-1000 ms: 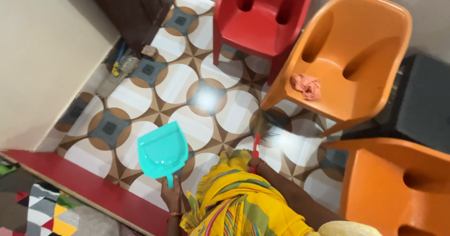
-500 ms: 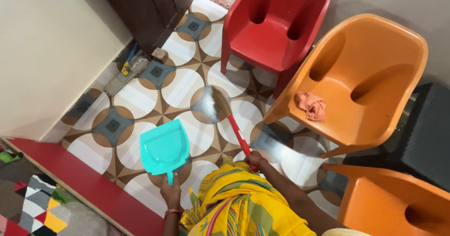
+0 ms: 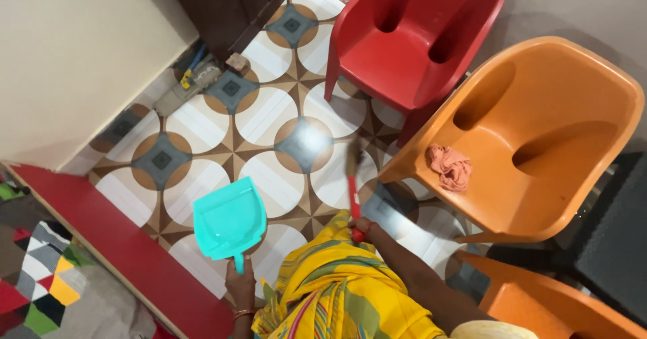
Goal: The person sweeps the tiled floor using a broom and dustpan, moving around plastic chairs and a bed to collect debris. The person holds the dustpan in one hand and sweeps with the other, gathering dirt into the dustpan.
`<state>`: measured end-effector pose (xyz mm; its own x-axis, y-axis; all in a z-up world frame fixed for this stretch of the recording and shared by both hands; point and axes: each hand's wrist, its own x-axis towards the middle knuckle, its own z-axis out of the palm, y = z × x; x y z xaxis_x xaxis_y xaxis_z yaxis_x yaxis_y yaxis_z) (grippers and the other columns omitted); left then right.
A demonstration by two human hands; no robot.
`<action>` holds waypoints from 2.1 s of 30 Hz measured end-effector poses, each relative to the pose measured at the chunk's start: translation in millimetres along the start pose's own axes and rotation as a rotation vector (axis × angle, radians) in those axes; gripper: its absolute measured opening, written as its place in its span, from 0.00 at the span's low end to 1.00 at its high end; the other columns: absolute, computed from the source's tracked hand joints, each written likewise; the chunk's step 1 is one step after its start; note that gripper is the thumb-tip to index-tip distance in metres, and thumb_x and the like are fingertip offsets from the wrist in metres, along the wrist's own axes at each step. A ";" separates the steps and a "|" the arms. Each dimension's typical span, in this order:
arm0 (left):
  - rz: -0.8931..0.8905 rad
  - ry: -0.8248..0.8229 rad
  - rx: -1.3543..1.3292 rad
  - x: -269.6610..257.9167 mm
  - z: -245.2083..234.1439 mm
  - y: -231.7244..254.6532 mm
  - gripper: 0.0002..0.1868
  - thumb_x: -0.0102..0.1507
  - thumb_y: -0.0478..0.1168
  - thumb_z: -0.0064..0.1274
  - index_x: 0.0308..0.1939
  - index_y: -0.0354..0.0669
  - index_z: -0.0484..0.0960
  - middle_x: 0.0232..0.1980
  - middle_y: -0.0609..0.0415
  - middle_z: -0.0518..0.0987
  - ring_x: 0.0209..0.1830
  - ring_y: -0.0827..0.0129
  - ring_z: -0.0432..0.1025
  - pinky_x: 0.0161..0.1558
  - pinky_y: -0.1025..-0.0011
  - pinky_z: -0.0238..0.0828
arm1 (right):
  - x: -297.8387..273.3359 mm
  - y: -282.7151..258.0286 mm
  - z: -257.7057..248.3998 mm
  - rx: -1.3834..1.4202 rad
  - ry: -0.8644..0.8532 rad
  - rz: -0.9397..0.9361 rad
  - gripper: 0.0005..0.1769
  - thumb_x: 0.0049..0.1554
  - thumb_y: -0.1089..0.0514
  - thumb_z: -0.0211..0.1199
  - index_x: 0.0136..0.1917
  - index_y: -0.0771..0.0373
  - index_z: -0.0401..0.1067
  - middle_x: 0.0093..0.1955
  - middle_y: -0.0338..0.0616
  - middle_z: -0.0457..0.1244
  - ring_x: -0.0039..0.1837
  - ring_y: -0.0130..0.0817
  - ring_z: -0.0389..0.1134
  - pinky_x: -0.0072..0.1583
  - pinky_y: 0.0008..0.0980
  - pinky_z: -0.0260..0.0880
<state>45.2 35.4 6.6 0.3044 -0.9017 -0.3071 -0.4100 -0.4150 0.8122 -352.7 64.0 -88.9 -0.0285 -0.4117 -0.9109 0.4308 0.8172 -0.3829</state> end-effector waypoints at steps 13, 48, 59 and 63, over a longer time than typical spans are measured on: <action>0.166 -0.001 0.098 -23.1 20.2 28.7 0.17 0.67 0.46 0.54 0.48 0.33 0.78 0.28 0.49 0.77 0.23 0.66 0.69 0.30 0.65 0.66 | -68.1 -27.7 9.7 -0.344 0.184 -0.224 0.26 0.43 0.70 0.65 0.56 0.61 0.70 0.35 0.49 0.65 0.28 0.40 0.66 0.31 0.40 0.66; 0.246 -0.212 0.202 179.1 99.7 99.4 0.20 0.66 0.51 0.56 0.48 0.36 0.80 0.35 0.41 0.80 0.32 0.50 0.74 0.38 0.57 0.70 | 39.9 -78.1 -40.0 0.400 0.417 -0.118 0.09 0.52 0.64 0.65 0.43 0.71 0.68 0.31 0.51 0.62 0.28 0.41 0.63 0.31 0.40 0.64; 0.155 -0.010 0.115 137.1 91.1 112.0 0.20 0.66 0.49 0.57 0.51 0.34 0.81 0.42 0.44 0.82 0.40 0.58 0.76 0.44 0.63 0.70 | 75.0 -151.9 -34.2 0.266 0.159 -0.013 0.07 0.53 0.61 0.64 0.41 0.62 0.67 0.27 0.46 0.60 0.26 0.39 0.61 0.29 0.40 0.61; -0.092 -0.087 0.030 124.3 119.5 123.5 0.19 0.65 0.47 0.56 0.50 0.33 0.80 0.33 0.45 0.80 0.25 0.61 0.73 0.30 0.61 0.72 | 33.5 -174.6 -69.8 -0.141 0.327 -0.186 0.12 0.50 0.64 0.66 0.48 0.63 0.71 0.29 0.48 0.64 0.28 0.39 0.65 0.32 0.41 0.65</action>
<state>-70.3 -142.4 9.5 0.2663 -0.8665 -0.4223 -0.4099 -0.4983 0.7640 -491.9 -64.3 -63.3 -0.3896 -0.4260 -0.8165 0.2636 0.7979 -0.5421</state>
